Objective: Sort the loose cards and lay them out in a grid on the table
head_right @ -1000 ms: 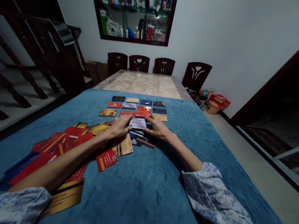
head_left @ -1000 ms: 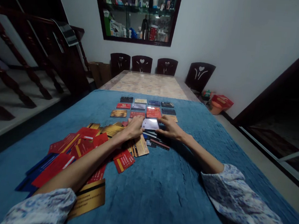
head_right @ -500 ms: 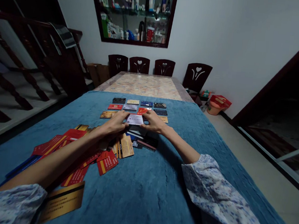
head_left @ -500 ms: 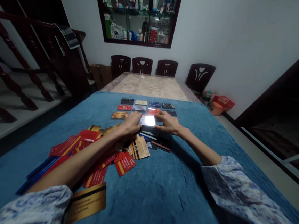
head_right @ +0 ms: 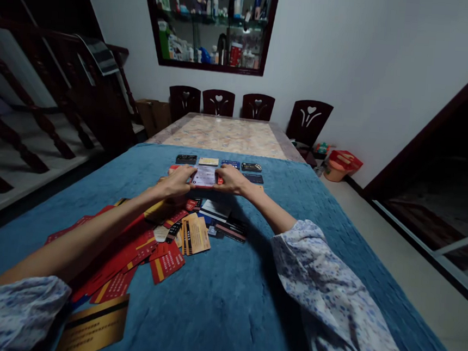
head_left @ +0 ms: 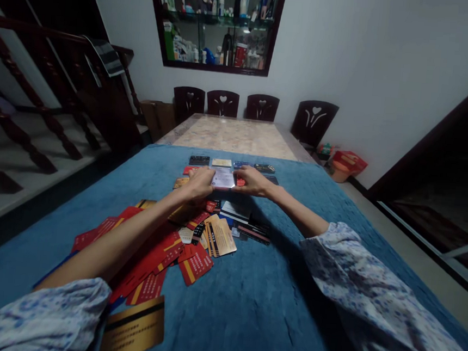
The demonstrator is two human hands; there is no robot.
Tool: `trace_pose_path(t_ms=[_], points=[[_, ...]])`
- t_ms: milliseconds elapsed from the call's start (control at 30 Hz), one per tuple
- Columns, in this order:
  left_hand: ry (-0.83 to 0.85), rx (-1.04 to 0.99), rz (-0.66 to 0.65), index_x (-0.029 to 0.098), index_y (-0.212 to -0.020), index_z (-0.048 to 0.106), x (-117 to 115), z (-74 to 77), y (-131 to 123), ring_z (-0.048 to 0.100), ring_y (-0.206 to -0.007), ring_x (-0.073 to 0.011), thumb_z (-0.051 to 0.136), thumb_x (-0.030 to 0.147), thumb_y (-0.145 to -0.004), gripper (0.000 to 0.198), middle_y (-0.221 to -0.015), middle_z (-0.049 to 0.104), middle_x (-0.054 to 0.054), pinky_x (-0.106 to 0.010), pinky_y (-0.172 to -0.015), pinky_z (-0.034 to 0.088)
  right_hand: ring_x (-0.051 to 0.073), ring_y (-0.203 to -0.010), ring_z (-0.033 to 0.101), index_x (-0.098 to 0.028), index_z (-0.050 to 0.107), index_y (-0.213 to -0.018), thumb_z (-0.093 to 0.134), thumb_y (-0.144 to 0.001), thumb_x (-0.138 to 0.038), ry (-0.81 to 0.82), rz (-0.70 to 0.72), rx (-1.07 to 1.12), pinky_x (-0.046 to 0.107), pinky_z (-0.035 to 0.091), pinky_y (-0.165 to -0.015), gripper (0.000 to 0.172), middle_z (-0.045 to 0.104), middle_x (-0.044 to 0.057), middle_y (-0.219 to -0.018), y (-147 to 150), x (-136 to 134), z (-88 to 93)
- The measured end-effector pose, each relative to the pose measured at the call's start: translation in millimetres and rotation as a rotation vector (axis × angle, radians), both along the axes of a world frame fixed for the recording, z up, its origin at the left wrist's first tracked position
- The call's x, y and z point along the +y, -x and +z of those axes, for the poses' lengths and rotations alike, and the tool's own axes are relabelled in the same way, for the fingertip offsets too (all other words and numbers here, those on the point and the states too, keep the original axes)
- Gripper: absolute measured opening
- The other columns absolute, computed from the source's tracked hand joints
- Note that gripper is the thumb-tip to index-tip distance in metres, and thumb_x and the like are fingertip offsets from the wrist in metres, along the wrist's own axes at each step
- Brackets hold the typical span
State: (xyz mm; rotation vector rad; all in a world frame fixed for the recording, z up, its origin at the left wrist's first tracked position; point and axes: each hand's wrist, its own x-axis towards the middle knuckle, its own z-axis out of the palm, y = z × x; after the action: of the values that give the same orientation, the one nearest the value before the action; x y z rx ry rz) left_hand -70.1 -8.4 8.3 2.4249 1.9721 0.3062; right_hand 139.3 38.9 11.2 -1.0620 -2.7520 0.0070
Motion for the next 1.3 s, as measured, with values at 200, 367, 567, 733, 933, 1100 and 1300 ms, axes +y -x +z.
trace_pose_path(t_ms=[200, 367, 567, 733, 933, 1100, 1300], points=[[0.013, 0.024, 0.013, 0.015, -0.120, 0.068, 16.6, 3.7, 5.4, 0.061, -0.119, -0.0347, 0.066, 0.025, -0.082, 0.039, -0.122, 0.066, -0.016, -0.042, -0.098, 0.048, 0.024, -0.092, 0.062, -0.010, 0.072, -0.099, 0.068, -0.084, -0.031, -0.008, -0.051, -0.024, 0.028, 0.044, -0.078, 0.027, 0.070, 0.015, -0.105, 12.4, 11.7, 5.0], [0.040, 0.039, 0.047, 0.017, -0.122, 0.067, 33.1, 2.4, 7.1, 0.058, -0.123, -0.0354, 0.065, 0.021, -0.080, 0.042, -0.127, 0.064, -0.016, -0.044, -0.099, 0.047, 0.022, -0.092, 0.063, -0.009, 0.073, -0.101, 0.069, -0.083, -0.027, 0.002, -0.106, -0.051, 0.025, 0.043, -0.077, 0.026, 0.072, 0.015, -0.103, 20.8, 24.0, 6.0], [0.065, 0.059, 0.062, 0.017, -0.124, 0.065, 48.9, 3.7, 8.8, 0.057, -0.125, -0.0358, 0.063, 0.020, -0.081, 0.042, -0.128, 0.063, -0.018, -0.045, -0.100, 0.047, 0.021, -0.092, 0.064, -0.008, 0.074, -0.104, 0.071, -0.083, -0.029, 0.022, -0.108, -0.049, 0.024, 0.043, -0.077, 0.030, 0.072, 0.015, -0.108, 26.7, 45.7, 1.9], [0.079, 0.090, 0.074, 0.017, -0.123, 0.066, 64.4, -0.2, 13.8, 0.057, -0.126, -0.0343, 0.063, 0.022, -0.081, 0.042, -0.131, 0.061, -0.018, -0.043, -0.101, 0.047, 0.023, -0.095, 0.066, -0.007, 0.074, -0.108, 0.071, -0.083, -0.029, 0.018, -0.113, -0.085, 0.024, 0.043, -0.077, 0.034, 0.074, 0.016, -0.108, 32.8, 60.1, -0.6], [0.088, 0.075, 0.067, 0.020, -0.122, 0.068, 78.9, -5.4, 18.3, 0.056, -0.128, -0.0327, 0.064, 0.021, -0.079, 0.043, -0.135, 0.060, -0.015, -0.042, -0.103, 0.048, 0.022, -0.095, 0.069, -0.010, 0.073, -0.117, 0.073, -0.082, -0.028, 0.043, -0.152, -0.087, 0.023, 0.045, -0.075, 0.039, 0.076, 0.013, -0.109, 40.8, 69.6, -1.8], [0.114, 0.086, 0.059, 0.017, -0.121, 0.070, 88.0, -6.6, 19.9, 0.058, -0.125, -0.0320, 0.065, 0.017, -0.077, 0.045, -0.133, 0.063, -0.015, -0.040, -0.101, 0.049, 0.022, -0.098, 0.070, -0.010, 0.073, -0.119, 0.073, -0.083, -0.028, 0.091, -0.168, -0.117, 0.022, 0.045, -0.073, 0.040, 0.076, 0.014, -0.113, 45.5, 75.9, -2.5], [0.138, 0.112, 0.038, 0.015, -0.113, 0.073, 98.8, -9.5, 19.1, 0.064, -0.117, -0.0292, 0.068, 0.016, -0.072, 0.041, -0.123, 0.070, -0.013, -0.031, -0.096, 0.051, 0.022, -0.098, 0.070, -0.011, 0.075, -0.116, 0.075, -0.081, -0.030, 0.101, -0.165, -0.140, 0.020, 0.046, -0.075, 0.040, 0.076, 0.013, -0.115, 47.2, 87.9, -6.8]])
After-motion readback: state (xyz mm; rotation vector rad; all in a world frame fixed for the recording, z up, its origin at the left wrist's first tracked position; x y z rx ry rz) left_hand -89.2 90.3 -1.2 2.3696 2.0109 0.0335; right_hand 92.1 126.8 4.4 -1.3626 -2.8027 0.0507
